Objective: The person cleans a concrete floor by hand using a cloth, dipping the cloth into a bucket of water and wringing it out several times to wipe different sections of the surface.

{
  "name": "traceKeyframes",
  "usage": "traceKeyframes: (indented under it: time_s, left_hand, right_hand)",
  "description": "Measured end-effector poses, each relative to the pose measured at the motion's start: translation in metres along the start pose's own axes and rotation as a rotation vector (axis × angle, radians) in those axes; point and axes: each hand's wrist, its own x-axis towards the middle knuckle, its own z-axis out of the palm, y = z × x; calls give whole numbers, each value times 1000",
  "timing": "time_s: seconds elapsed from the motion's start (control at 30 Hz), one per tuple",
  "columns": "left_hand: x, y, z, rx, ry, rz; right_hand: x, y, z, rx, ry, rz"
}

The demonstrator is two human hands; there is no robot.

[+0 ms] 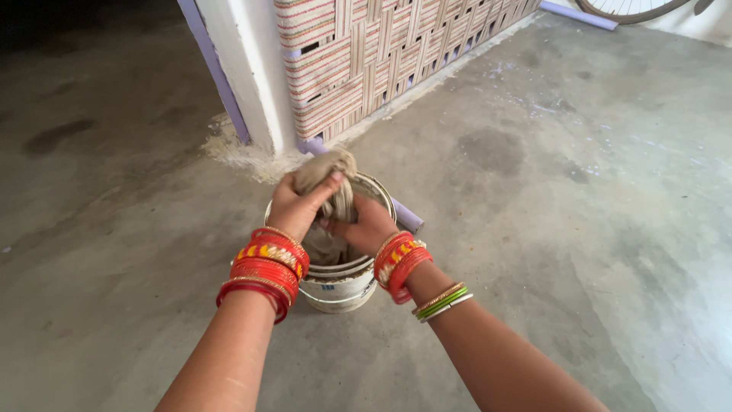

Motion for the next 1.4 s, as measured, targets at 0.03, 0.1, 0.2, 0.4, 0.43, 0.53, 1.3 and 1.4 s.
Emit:
traceKeyframes:
  time_s: [0.03,0.1,0.2,0.4,0.43,0.53,1.3,1.4]
  left_hand:
    - [-2,-2,-4,0,0,-6]
    - [-5,-6,-16,347,113,-48]
    - [-4,-18,-28,675,97,13]
    - [-5,-60,-22,736,-70,154]
    - [-7,-63,-23,736,-70,148]
    - [-14,-58,-29,751,-181,24]
    - [6,-28,-24,190,37,13]
    - [-1,-2,-26,85,54,67]
  right_hand:
    - [-2,-5,-2,0,-3,5]
    - [2,-17,-13,-157,139,74]
    - [2,-25,-26,-293,154,148]
    - [9,-18,16,-801,-314,123]
    - [11,-15,20,-800,-319,125]
    - [21,-3,24,-808,-510,225]
    - [19,-40,-87,826,303,315]
    - [23,-11,-85,14,55,254]
